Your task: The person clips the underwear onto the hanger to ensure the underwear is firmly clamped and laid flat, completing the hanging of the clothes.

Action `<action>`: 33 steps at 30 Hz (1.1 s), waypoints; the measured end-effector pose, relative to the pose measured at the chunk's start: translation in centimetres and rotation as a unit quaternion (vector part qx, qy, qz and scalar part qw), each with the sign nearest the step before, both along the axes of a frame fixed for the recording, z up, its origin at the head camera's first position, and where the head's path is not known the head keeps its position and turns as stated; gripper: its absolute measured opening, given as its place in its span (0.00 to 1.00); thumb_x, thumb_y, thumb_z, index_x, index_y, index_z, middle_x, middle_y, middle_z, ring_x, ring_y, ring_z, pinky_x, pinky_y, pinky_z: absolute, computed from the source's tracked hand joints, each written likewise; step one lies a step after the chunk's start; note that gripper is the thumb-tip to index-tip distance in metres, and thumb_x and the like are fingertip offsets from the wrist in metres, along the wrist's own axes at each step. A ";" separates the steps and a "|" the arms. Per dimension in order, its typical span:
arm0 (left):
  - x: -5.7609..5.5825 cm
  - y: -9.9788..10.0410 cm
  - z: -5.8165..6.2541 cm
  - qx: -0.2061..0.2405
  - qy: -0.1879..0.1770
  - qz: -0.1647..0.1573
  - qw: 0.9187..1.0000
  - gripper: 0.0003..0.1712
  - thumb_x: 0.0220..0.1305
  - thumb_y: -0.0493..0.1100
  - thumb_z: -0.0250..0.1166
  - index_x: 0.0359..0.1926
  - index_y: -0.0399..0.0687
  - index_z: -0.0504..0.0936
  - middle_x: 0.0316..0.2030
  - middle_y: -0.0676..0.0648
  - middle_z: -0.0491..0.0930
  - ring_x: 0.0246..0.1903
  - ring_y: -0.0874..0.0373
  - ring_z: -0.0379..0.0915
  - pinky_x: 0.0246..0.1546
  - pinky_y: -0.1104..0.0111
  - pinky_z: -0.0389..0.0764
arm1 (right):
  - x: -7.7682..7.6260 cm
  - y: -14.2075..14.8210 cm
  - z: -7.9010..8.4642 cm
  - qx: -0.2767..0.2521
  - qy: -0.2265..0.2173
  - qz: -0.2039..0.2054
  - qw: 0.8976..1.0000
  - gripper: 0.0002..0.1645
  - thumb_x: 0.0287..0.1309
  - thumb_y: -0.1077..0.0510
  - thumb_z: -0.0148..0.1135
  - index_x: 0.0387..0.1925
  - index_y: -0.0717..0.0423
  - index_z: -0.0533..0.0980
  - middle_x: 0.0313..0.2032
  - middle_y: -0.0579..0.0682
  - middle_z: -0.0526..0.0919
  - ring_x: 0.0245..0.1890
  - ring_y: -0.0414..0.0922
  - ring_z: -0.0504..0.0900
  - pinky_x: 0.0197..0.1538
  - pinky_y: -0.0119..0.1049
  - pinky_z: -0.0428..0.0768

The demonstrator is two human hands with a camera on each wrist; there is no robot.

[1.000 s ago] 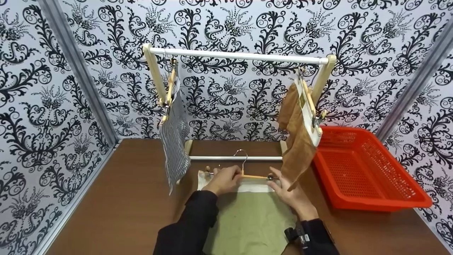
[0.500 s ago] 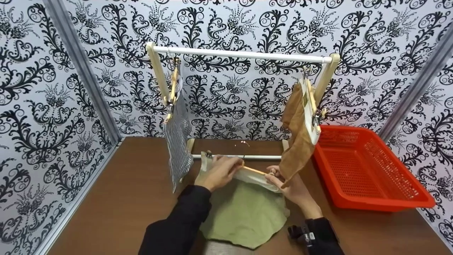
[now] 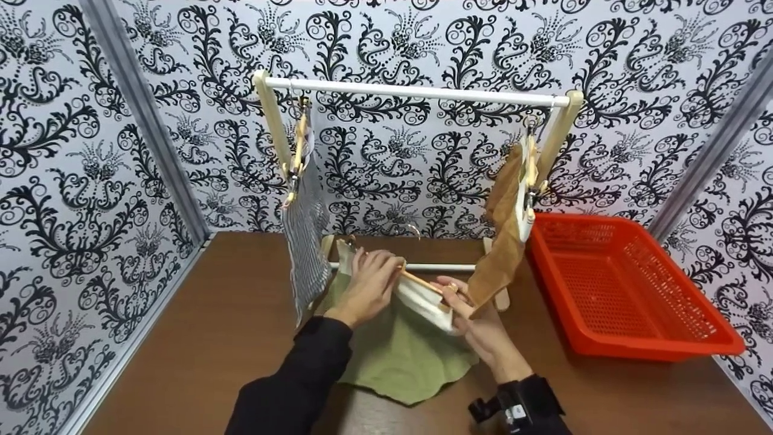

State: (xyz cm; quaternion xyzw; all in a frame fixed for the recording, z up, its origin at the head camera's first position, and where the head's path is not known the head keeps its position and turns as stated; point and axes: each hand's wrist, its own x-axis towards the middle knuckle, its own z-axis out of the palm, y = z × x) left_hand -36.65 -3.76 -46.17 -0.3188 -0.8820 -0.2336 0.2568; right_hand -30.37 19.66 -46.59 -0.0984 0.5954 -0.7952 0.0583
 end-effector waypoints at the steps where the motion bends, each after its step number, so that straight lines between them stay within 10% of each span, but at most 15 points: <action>1: -0.1 0.0 0.0 0.011 0.002 -0.001 1.000 0.13 0.78 0.43 0.53 0.57 0.47 0.77 0.55 0.44 0.78 0.63 0.44 0.67 0.70 0.39 0.48 | 0.3 -0.4 0.1 -0.018 -0.004 0.011 1.000 0.30 0.72 0.55 0.60 0.68 0.65 0.67 0.64 0.61 0.76 0.57 0.55 0.78 0.52 0.43 0.80; 7: -0.1 0.5 -0.3 0.083 0.023 0.013 0.996 0.13 0.77 0.41 0.53 0.56 0.45 0.79 0.64 0.36 0.73 0.70 0.37 0.59 0.68 0.34 0.49 | 2.1 -3.3 0.4 -0.090 -0.020 0.001 0.996 0.31 0.78 0.53 0.51 0.73 0.64 0.61 0.70 0.62 0.68 0.62 0.54 0.75 0.56 0.40 0.77; 11: 0.4 1.4 -0.2 0.131 -0.026 0.033 0.991 0.22 0.79 0.44 0.51 0.69 0.47 0.73 0.73 0.32 0.58 0.74 0.35 0.49 0.70 0.36 0.44 | 3.0 -5.0 0.7 -0.155 -0.016 -0.040 0.987 0.31 0.80 0.54 0.46 0.74 0.67 0.57 0.72 0.64 0.64 0.66 0.54 0.72 0.62 0.41 0.75; 20: 0.5 2.7 1.1 0.268 -0.164 0.045 0.948 0.39 0.81 0.55 0.38 0.79 0.36 0.39 0.79 0.39 0.37 0.78 0.49 0.33 0.75 0.48 0.35 | 5.1 -5.8 2.8 -0.171 0.044 -0.068 0.982 0.33 0.79 0.57 0.47 0.74 0.70 0.53 0.73 0.67 0.61 0.69 0.57 0.68 0.67 0.45 0.70; 27: -0.4 2.4 4.4 0.364 -0.089 0.053 0.926 0.40 0.81 0.55 0.39 0.78 0.34 0.39 0.79 0.41 0.34 0.78 0.53 0.31 0.76 0.60 0.36 | 6.9 -5.7 5.1 -0.125 0.106 -0.069 0.984 0.33 0.79 0.58 0.46 0.75 0.71 0.53 0.72 0.66 0.63 0.70 0.55 0.67 0.68 0.44 0.69; 33: -1.4 2.8 7.4 0.437 -0.030 -0.008 0.899 0.35 0.81 0.45 0.42 0.76 0.28 0.42 0.78 0.37 0.36 0.78 0.50 0.32 0.75 0.64 0.37 | 7.9 -5.3 6.8 -0.054 0.134 -0.102 0.984 0.31 0.77 0.61 0.50 0.74 0.68 0.59 0.70 0.60 0.69 0.66 0.51 0.73 0.64 0.39 0.74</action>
